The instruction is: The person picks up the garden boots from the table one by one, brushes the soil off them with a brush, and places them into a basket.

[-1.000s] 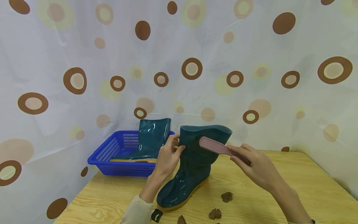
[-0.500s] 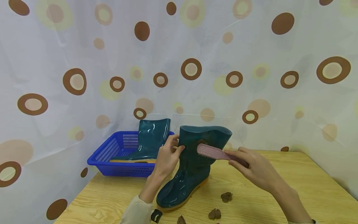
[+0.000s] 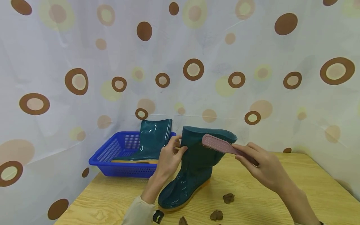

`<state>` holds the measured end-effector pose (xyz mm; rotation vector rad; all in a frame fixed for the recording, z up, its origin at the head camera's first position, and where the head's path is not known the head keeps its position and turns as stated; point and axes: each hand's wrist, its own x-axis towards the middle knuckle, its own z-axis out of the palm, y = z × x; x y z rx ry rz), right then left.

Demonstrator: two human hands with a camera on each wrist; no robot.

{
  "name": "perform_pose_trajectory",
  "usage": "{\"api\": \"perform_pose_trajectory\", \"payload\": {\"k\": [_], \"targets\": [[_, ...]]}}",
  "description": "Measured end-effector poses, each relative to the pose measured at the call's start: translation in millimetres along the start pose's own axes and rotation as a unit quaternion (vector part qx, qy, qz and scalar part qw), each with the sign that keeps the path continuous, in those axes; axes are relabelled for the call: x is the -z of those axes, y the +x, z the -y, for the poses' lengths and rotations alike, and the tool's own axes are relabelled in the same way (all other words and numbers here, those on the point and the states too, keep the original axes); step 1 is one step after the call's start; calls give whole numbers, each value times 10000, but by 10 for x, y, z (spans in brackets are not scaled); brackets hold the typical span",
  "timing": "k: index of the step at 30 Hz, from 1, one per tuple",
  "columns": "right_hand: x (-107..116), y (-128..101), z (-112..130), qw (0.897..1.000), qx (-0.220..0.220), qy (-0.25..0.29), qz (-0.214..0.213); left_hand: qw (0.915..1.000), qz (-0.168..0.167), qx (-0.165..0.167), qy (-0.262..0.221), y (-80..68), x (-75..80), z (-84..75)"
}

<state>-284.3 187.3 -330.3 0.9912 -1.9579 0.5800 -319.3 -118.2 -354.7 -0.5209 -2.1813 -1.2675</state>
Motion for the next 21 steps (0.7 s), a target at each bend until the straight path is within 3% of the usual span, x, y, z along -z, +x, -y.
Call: {"api": "perform_pose_trajectory", "payload": {"k": [10, 21], "targets": [[-50, -26, 10, 9951, -705, -392, 564, 10000, 16, 8, 35, 0, 1, 5], [-12, -44, 0, 9937, -593, -264, 909, 10000, -44, 49, -29, 2, -5, 16]]}}
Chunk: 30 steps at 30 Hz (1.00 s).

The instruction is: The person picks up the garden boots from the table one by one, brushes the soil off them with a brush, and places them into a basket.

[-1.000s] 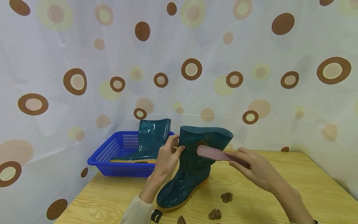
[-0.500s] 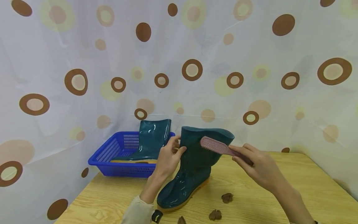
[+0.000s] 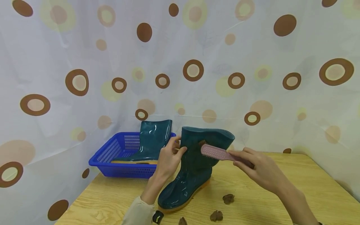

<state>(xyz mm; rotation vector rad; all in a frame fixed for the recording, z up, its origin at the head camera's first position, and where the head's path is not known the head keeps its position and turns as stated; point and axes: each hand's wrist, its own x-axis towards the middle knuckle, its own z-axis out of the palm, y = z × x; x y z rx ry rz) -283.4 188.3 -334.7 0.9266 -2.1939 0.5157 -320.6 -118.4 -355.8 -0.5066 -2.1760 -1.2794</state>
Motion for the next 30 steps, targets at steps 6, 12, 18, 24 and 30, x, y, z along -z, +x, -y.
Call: {"api": "perform_pose_trajectory", "payload": {"k": [6, 12, 18, 24, 30], "targets": [[54, -6, 1, 9987, 165, 409, -264, 10000, -30, 24, 52, -6, -2, 9], [88, 27, 26, 9956, 289, 435, -775, 9999, 49, -115, 67, 3, -2, 9], [33, 33, 29, 9981, 98, 221, -570, 9995, 224, -219, -48, -7, 13, -7], [23, 14, 11, 9995, -130, 146, -250, 9995, 205, -253, -28, -10, 14, -14], [40, 8, -4, 9997, -86, 200, -68, 9996, 94, -245, 40, -13, 9, -15]]}}
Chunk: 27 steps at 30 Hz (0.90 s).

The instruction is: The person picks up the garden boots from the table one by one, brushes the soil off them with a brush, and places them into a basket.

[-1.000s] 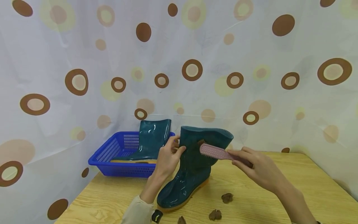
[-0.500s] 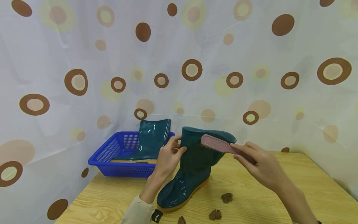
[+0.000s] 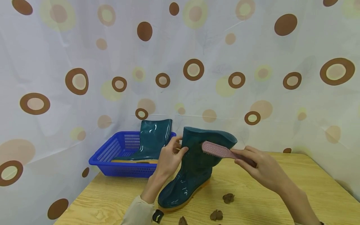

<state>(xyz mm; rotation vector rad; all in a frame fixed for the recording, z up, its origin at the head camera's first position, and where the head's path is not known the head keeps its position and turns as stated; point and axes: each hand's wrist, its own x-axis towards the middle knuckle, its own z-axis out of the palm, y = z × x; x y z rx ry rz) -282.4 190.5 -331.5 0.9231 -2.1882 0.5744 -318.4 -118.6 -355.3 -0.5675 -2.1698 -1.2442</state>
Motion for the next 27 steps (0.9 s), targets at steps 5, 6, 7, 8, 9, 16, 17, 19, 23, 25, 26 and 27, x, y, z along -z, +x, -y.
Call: {"api": "perform_pose_trajectory", "payload": {"k": [5, 6, 7, 8, 9, 16, 17, 19, 23, 25, 26, 27], "targets": [[6, -8, -18, 9999, 86, 75, 55, 10000, -33, 11, 27, 4, -4, 8], [8, -11, -21, 9999, 93, 94, 72, 10000, -34, 7, 24, 7, -5, 11], [11, -13, -23, 9998, 103, 110, 88, 10000, -39, 4, 28, 7, -5, 13], [14, -16, -24, 9998, 114, 128, 104, 10000, -39, 5, 36, 9, -7, 17], [18, -18, -24, 9998, 125, 151, 102, 10000, -40, -4, 42, 11, -6, 18], [40, -11, -8, 9979, 254, 474, -359, 10000, -44, -20, 61, 16, -1, 13], [39, -9, -5, 9978, 253, 447, -430, 10000, -35, -23, 60, 15, 1, 12], [33, -2, -1, 9980, 214, 302, -516, 10000, 6, -10, 29, 11, 5, 7], [13, 5, -6, 9993, 70, 31, -353, 10000, 80, -19, -45, 2, 12, 1], [10, 2, -10, 9998, -9, -53, -211, 9999, 79, -28, -64, 1, 14, 2], [10, 0, -12, 9999, -42, -66, -142, 10000, 64, -40, -53, 2, 13, 5], [12, -2, -14, 9999, -65, -75, -83, 10000, 51, -41, -49, 4, 12, 9]]}}
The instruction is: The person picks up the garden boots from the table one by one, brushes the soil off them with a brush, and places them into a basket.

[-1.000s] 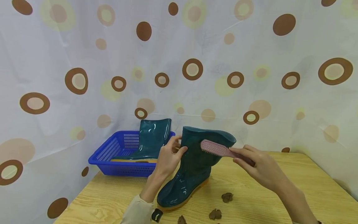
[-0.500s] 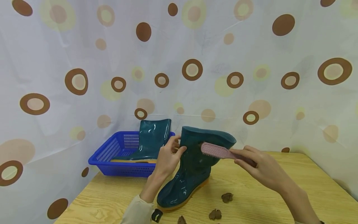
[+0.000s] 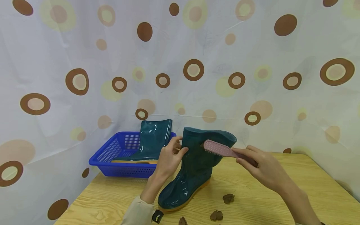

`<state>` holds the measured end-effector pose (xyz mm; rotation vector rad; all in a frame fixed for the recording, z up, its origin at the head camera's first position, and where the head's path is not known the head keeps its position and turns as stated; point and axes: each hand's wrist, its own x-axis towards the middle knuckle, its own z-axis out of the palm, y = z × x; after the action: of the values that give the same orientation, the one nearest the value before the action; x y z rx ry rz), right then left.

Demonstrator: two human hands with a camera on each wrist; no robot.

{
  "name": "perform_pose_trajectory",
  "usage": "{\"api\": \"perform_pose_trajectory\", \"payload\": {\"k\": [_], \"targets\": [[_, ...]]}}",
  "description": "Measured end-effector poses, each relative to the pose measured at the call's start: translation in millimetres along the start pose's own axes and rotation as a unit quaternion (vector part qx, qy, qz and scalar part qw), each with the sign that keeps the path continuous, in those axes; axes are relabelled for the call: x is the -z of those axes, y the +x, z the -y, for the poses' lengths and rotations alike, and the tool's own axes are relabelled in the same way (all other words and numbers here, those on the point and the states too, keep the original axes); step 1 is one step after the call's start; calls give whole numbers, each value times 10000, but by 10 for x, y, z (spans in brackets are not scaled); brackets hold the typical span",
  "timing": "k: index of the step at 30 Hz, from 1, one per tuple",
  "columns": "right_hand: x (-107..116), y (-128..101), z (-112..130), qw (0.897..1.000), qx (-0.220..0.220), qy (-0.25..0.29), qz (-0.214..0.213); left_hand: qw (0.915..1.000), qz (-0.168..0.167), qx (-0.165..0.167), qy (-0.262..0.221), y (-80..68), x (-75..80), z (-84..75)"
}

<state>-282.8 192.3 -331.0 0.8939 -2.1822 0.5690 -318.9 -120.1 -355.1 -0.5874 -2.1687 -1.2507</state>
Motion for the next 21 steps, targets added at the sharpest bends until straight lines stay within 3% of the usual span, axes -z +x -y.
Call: {"api": "perform_pose_trajectory", "payload": {"k": [21], "targets": [[97, -33, -9, 9987, -35, 121, 487, 9999, -107, 12, 121, 11, -19, 27]]}}
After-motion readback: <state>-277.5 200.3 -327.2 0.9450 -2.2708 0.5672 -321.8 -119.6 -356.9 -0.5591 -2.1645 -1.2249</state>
